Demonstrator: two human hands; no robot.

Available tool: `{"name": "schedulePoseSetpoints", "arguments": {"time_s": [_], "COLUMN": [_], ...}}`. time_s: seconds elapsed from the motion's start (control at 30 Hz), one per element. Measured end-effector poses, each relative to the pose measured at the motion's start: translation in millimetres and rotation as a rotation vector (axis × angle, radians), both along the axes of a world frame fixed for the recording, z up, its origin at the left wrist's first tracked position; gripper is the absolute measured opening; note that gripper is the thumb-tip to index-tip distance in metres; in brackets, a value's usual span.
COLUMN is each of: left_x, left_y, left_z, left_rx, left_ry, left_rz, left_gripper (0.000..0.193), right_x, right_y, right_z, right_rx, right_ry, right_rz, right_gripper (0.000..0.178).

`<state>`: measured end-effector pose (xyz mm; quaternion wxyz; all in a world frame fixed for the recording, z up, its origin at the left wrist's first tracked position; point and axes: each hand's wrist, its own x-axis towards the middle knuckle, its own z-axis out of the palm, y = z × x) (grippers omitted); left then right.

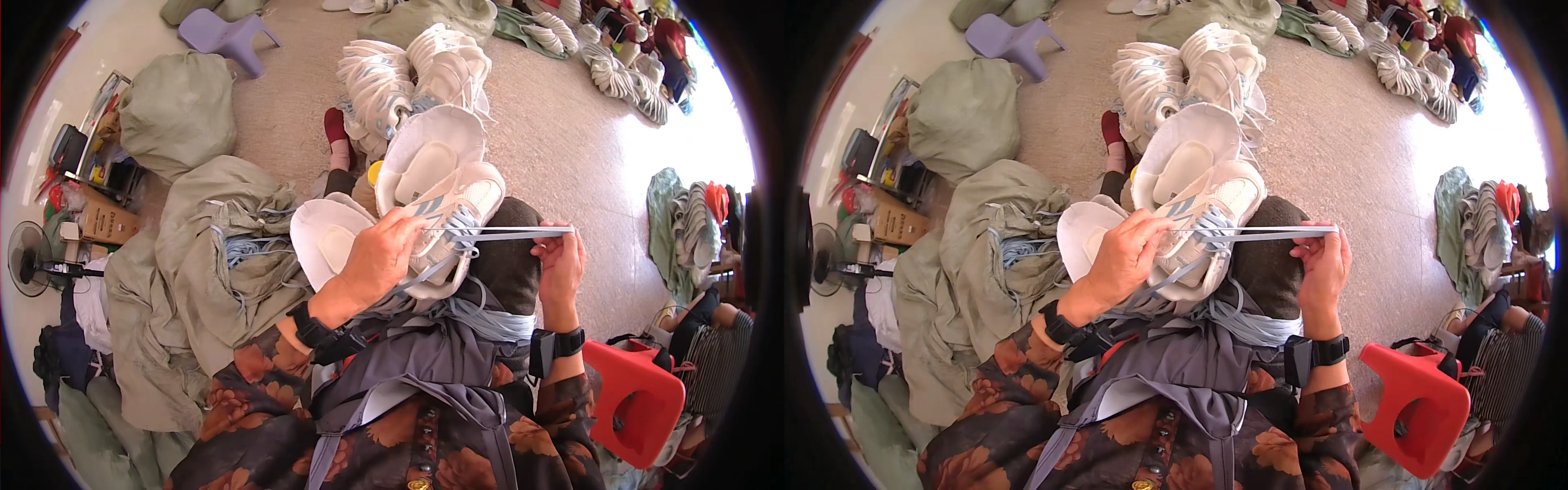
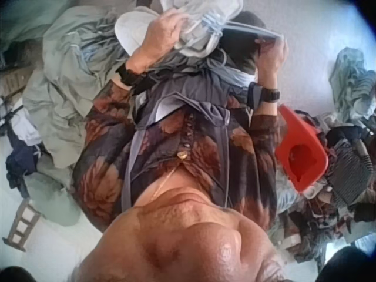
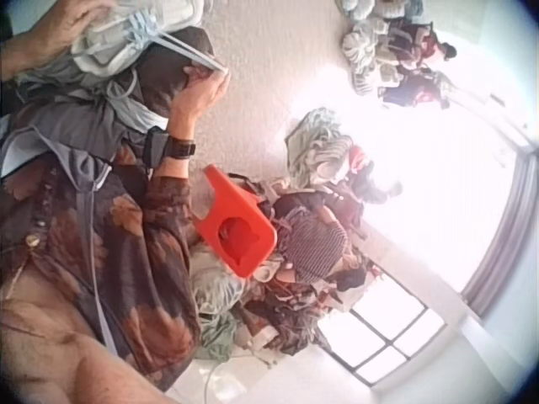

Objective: Threading and tying laces into white shoe uppers in a manufacturing environment.

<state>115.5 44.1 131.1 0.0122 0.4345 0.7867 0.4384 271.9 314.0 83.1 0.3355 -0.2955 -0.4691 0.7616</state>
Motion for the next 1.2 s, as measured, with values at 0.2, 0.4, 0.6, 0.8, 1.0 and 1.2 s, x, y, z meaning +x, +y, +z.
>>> {"name": "schedulePoseSetpoints", "arguments": {"time_s": [0.2, 0.4, 0.6, 0.8, 1.0, 1.2], "left_x": [-16.3, -29.3, -15.8, -16.9, -14.0, -3.6], "left_y": [-7.4, -22.6, 7.4, 20.1, 21.3, 27.2], "left_z": [-5.1, -7.1, 7.3, -3.4, 0.6, 4.3], "left_rx": [-0.068, -0.113, -0.034, 0.016, -0.017, -0.096], "left_ry": [0.025, 0.112, -0.248, -0.542, -0.577, 0.087], "left_rz": [0.033, 0.091, 0.048, -0.05, -0.069, -0.07], "left_gripper": [0.016, 0.01, 0.007, 0.011, 0.006, 0.013], "right_x": [4.4, 2.8, 3.8, 5.8, 7.1, 7.0], "right_y": [2.3, -1.8, -0.5, 1.8, 2.1, 2.1], "right_z": [-11.5, -11.3, -14.0, -16.8, -18.7, -15.3], "right_rx": [-0.102, -0.143, -0.154, -0.122, -0.124, -0.102], "right_ry": [-0.007, 0.033, 0.043, 0.063, 0.083, 0.048], "right_rz": [-0.009, -0.012, -0.013, 0.031, 0.04, 0.035], "right_gripper": [0.026, 0.026, 0.027, 0.026, 0.021, 0.021]}}
